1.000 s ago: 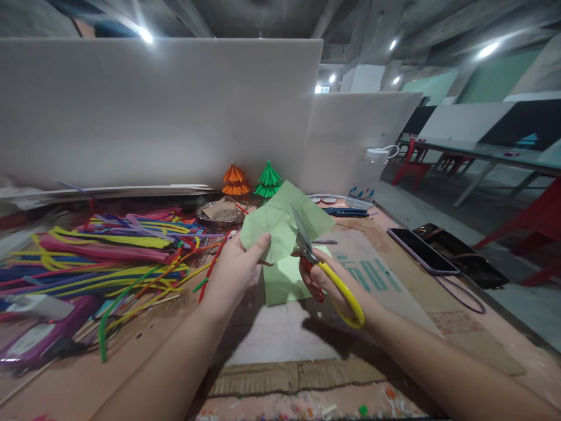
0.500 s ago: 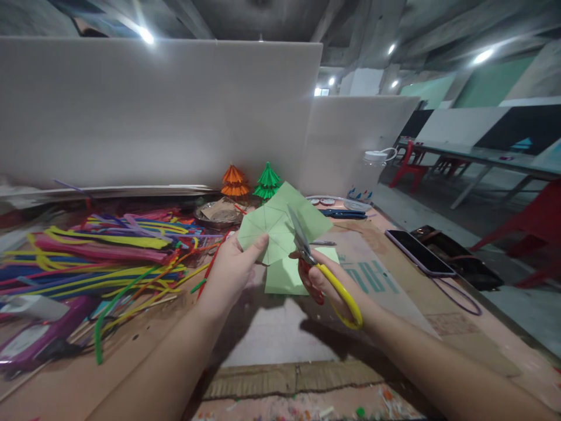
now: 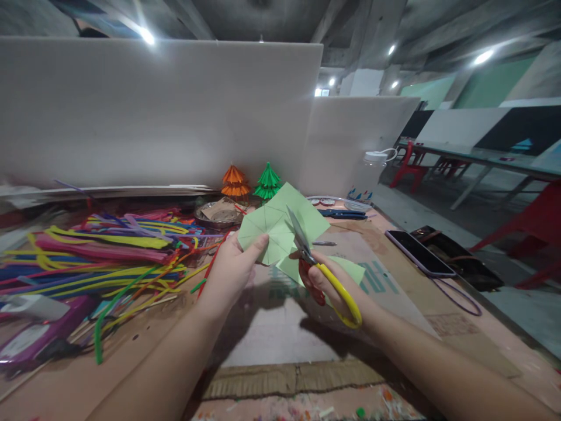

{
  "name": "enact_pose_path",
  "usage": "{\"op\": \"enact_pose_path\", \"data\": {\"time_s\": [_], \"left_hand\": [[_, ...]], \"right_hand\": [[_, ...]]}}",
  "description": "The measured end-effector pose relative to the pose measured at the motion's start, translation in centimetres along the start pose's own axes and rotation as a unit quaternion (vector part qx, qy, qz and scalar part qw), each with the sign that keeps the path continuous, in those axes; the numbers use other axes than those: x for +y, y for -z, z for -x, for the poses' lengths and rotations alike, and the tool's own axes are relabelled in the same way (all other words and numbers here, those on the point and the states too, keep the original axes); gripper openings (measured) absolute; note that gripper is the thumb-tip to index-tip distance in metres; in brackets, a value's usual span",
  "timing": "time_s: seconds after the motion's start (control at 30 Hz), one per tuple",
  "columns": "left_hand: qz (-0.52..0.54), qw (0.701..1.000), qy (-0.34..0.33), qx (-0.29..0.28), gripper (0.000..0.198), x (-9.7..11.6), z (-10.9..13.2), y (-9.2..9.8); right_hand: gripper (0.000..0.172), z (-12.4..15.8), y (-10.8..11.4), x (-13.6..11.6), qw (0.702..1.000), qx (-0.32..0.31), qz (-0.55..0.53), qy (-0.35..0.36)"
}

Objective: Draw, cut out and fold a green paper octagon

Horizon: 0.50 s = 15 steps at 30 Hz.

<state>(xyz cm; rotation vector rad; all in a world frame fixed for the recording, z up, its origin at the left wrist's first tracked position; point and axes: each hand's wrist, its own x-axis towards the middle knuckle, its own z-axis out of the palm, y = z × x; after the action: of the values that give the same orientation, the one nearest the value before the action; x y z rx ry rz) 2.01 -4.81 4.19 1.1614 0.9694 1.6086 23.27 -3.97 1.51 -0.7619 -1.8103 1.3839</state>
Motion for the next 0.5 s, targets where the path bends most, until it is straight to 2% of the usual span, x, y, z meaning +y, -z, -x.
{"op": "enact_pose_path", "data": {"time_s": [0.1,0.23,0.5], "left_hand": [[-0.001,1.000,-0.004,0.000,0.060,0.05,-0.05,-0.06],[-0.001,1.000,-0.005,0.005,0.059,0.18,-0.05,-0.16],[0.000,1.000,-0.002,0.001,0.060,0.25,0.04,-0.14]], "right_hand": [[0.074,0.05,0.00,-0.04,1.000,0.002,-0.009,-0.008],[0.067,0.03,0.02,0.04,1.000,0.004,-0.007,-0.010],[0.069,-0.07,0.07,0.64,1.000,0.008,-0.027,-0.013]]}}
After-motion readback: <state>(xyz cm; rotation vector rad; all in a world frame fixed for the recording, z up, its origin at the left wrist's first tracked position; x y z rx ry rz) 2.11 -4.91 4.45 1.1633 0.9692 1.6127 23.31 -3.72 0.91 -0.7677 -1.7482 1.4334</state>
